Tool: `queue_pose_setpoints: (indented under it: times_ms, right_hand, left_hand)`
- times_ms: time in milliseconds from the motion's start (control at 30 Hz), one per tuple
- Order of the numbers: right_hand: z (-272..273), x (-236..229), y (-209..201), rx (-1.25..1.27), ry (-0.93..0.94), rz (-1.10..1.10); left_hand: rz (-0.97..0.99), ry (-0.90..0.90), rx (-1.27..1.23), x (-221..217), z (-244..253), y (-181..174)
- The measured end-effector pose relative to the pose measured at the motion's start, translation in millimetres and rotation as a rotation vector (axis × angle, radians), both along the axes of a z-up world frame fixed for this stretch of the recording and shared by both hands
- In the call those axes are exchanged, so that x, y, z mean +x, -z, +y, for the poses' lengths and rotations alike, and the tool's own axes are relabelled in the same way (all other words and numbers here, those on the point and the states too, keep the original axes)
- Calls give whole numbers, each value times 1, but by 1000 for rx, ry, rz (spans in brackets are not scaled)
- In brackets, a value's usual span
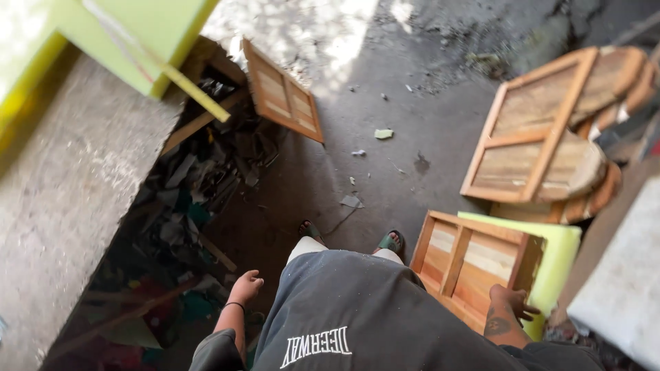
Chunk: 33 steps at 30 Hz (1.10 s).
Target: Measuring and marking foam sheets to fit a wooden furniture frame for reupholstery.
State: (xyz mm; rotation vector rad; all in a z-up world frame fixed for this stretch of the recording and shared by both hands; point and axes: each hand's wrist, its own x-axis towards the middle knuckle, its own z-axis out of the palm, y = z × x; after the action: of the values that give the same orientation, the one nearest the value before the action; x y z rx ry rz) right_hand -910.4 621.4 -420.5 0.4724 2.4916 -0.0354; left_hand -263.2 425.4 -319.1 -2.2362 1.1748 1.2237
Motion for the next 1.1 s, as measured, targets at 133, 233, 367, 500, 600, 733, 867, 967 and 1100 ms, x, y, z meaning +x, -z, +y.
queue_pose_setpoints:
  times_ms: [133, 233, 367, 500, 600, 733, 867, 967, 1100]
  right_hand:
    - [-82, 38, -50, -151, -72, 1]
    - [-168, 71, -50, -278, -206, -104]
    - [-269, 122, 25, -395, -419, -276]
    - [-400, 216, 6, -473, -614, -444]
    - [-495, 267, 25, -502, -796, -537]
    - [-629, 324, 89, -670, -892, -687]
    - [-741, 399, 16, -614, -843, -797]
    - [-799, 445, 0, -706, -763, -859]
    - [-837, 472, 4, -611, -879, -790]
  left_hand:
    - [63, -182, 48, 27, 30, 16]
    - [120, -272, 29, 42, 27, 31]
    - [190, -237, 4, 93, -21, 62]
    - [217, -370, -163, 131, -97, 39]
    - [249, -499, -240, 142, -145, 0]
    - [253, -577, -368, 159, -195, -15]
    - [180, -710, -414, 151, -214, -12]
    - [166, -714, -548, 145, -223, -7]
    - [145, -745, -411, 124, -237, -29]
